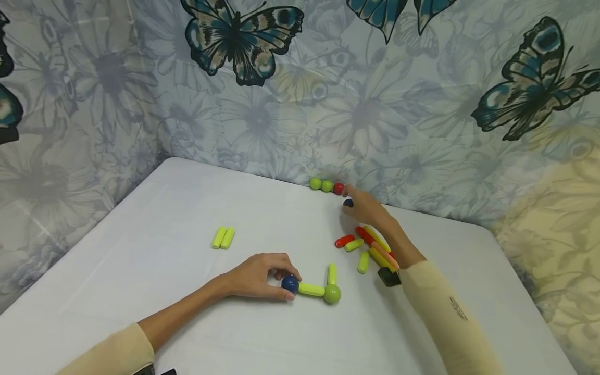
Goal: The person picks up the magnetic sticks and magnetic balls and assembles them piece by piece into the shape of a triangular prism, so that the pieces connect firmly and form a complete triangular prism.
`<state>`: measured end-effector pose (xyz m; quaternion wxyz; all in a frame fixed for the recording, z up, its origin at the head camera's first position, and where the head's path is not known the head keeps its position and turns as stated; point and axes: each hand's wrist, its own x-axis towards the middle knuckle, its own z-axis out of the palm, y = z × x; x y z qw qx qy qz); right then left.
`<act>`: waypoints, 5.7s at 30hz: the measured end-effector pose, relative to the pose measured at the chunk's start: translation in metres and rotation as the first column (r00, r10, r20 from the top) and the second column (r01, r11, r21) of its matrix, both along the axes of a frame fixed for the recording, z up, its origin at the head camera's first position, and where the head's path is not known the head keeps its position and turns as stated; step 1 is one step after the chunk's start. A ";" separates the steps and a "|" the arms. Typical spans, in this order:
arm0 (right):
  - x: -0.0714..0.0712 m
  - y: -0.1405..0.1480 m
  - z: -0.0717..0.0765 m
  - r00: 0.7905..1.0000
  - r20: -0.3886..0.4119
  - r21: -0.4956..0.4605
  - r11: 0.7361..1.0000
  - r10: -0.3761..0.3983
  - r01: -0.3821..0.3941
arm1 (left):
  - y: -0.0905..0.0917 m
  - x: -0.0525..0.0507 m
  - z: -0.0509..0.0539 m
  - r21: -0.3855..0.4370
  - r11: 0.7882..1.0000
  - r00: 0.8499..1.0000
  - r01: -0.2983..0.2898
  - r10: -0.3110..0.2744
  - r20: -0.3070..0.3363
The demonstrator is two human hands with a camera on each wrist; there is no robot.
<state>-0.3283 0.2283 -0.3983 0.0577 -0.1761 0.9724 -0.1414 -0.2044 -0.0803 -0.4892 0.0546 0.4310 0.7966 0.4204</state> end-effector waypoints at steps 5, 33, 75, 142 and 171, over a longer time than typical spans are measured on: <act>0.067 -0.015 0.017 0.987 0.118 -0.082 0.992 0.109 -0.100 | 0.003 0.001 0.001 0.009 1.000 1.000 -0.004 0.005 -0.020; 0.117 -0.036 -0.021 0.972 0.199 -0.185 0.969 -0.125 0.163 | 0.000 0.001 0.000 -0.016 0.999 0.999 -0.030 0.030 0.030; 0.169 -0.051 0.015 0.909 0.400 0.012 0.991 0.121 -0.137 | -0.057 -0.004 0.081 -0.563 0.622 0.826 -0.544 0.516 -0.228; 0.170 -0.056 0.012 0.924 0.370 0.066 0.990 0.093 -0.126 | 0.013 0.008 0.037 -0.319 0.931 0.980 -0.176 0.135 -0.144; 0.165 -0.051 0.011 0.924 0.374 0.025 0.995 0.081 -0.097 | 0.010 0.006 0.048 -0.291 0.950 0.994 -0.111 0.103 -0.043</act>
